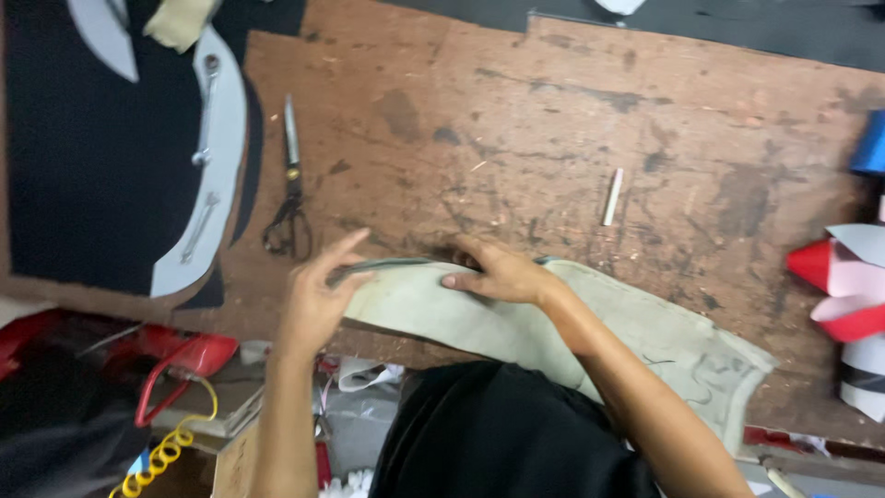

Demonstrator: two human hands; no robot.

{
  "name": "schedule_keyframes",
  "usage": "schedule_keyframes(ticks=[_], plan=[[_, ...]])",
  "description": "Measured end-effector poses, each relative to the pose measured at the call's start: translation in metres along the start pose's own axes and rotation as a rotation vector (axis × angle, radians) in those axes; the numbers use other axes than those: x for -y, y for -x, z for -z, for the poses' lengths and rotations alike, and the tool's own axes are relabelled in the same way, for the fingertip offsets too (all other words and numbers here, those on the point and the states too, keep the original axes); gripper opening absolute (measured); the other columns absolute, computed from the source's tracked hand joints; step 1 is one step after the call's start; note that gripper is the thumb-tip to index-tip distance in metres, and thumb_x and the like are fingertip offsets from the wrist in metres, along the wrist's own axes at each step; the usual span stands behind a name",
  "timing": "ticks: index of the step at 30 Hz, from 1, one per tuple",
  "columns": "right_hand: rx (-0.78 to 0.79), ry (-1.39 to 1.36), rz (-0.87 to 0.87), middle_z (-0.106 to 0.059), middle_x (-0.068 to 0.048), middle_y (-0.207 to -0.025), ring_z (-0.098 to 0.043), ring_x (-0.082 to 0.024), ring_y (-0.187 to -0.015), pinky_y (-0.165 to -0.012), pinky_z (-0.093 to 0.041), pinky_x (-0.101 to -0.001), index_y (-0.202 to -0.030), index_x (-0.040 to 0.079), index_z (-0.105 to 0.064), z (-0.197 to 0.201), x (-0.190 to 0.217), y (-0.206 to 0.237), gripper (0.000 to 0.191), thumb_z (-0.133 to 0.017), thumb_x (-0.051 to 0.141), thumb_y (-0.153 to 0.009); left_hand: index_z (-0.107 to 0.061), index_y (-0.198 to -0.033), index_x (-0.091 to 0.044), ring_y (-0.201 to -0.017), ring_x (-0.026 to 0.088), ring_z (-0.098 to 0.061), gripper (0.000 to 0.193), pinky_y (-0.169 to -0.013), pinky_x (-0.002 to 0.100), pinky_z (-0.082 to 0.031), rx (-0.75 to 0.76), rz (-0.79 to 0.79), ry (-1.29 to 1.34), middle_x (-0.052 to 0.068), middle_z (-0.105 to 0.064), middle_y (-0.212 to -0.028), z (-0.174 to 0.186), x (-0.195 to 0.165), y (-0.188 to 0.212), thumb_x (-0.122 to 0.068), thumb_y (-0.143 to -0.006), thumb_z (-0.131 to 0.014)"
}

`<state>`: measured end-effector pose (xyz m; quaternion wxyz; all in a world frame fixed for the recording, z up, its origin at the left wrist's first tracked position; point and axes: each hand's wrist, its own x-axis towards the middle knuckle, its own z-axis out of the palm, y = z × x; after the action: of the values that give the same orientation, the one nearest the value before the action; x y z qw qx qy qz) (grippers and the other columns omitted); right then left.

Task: The person cuts curved shapes from a black foam-backed fabric sheet with scissors, holding the material flat with one hand while wrenches weigh down the sheet. They lift and reposition the sheet, mark pieces with chalk, sort cut pieces into piles, and stack finished cutouts on the workbench.

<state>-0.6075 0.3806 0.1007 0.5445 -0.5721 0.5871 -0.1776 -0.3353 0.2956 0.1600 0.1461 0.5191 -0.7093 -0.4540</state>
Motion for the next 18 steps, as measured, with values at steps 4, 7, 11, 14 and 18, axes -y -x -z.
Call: schedule_keyframes(ticks=[4, 7, 11, 14, 18], plan=[[-0.025, -0.032, 0.325, -0.067, -0.016, -0.117, -0.065, -0.032, -0.108, -0.091, -0.051, -0.0417, -0.131, 0.006, -0.065, 0.001, 0.027, 0.0, 0.049, -0.06, 0.043, -0.1, -0.067, -0.137, -0.016, -0.093, 0.013, -0.074, 0.053, -0.089, 0.033, -0.058, 0.02, -0.043, 0.117, 0.007, -0.081, -0.102, 0.003, -0.035, 0.021, -0.006, -0.086, -0.078], [0.013, -0.138, 0.376, -0.068, -0.011, -0.103, -0.067, -0.026, -0.101, -0.089, -0.052, -0.0375, -0.122, 0.005, -0.069, 0.003, 0.05, 0.003, 0.039, -0.06, 0.037, -0.101, -0.065, -0.139, -0.015, -0.098, 0.011, -0.074, 0.055, -0.091, 0.03, -0.059, 0.02, -0.088, 0.179, 0.006, -0.081, -0.107, 0.002, -0.054, 0.029, -0.003, -0.087, -0.075], [-0.025, -0.253, 0.348, -0.065, -0.008, -0.092, -0.065, -0.02, -0.09, -0.081, -0.051, -0.0336, -0.109, 0.003, -0.074, 0.002, 0.065, 0.013, 0.028, -0.065, 0.028, -0.1, -0.062, -0.141, -0.013, -0.093, 0.01, -0.073, 0.06, -0.088, 0.029, -0.059, 0.003, -0.074, 0.227, 0.006, -0.081, -0.103, 0.001, -0.07, 0.036, -0.002, -0.084, -0.077], [-0.081, -0.27, 0.33, -0.064, -0.007, -0.09, -0.063, -0.019, -0.089, -0.08, -0.05, -0.0326, -0.106, 0.003, -0.075, -0.002, 0.065, 0.019, 0.023, -0.066, 0.024, -0.1, -0.06, -0.141, -0.012, -0.094, 0.009, -0.071, 0.062, -0.087, 0.028, -0.058, 0.042, -0.004, 0.289, 0.006, -0.079, -0.103, 0.001, -0.071, 0.04, -0.003, -0.082, -0.078], [-0.104, -0.315, 0.316, -0.065, -0.007, -0.091, -0.063, -0.019, -0.09, -0.081, -0.05, -0.0329, -0.105, 0.003, -0.075, -0.009, 0.064, 0.026, 0.022, -0.067, 0.022, -0.099, -0.065, -0.137, -0.009, -0.098, 0.01, -0.07, 0.05, -0.091, 0.029, -0.054, 0.116, 0.066, 0.271, 0.006, -0.079, -0.103, -0.001, -0.064, 0.039, -0.005, -0.088, -0.076]])
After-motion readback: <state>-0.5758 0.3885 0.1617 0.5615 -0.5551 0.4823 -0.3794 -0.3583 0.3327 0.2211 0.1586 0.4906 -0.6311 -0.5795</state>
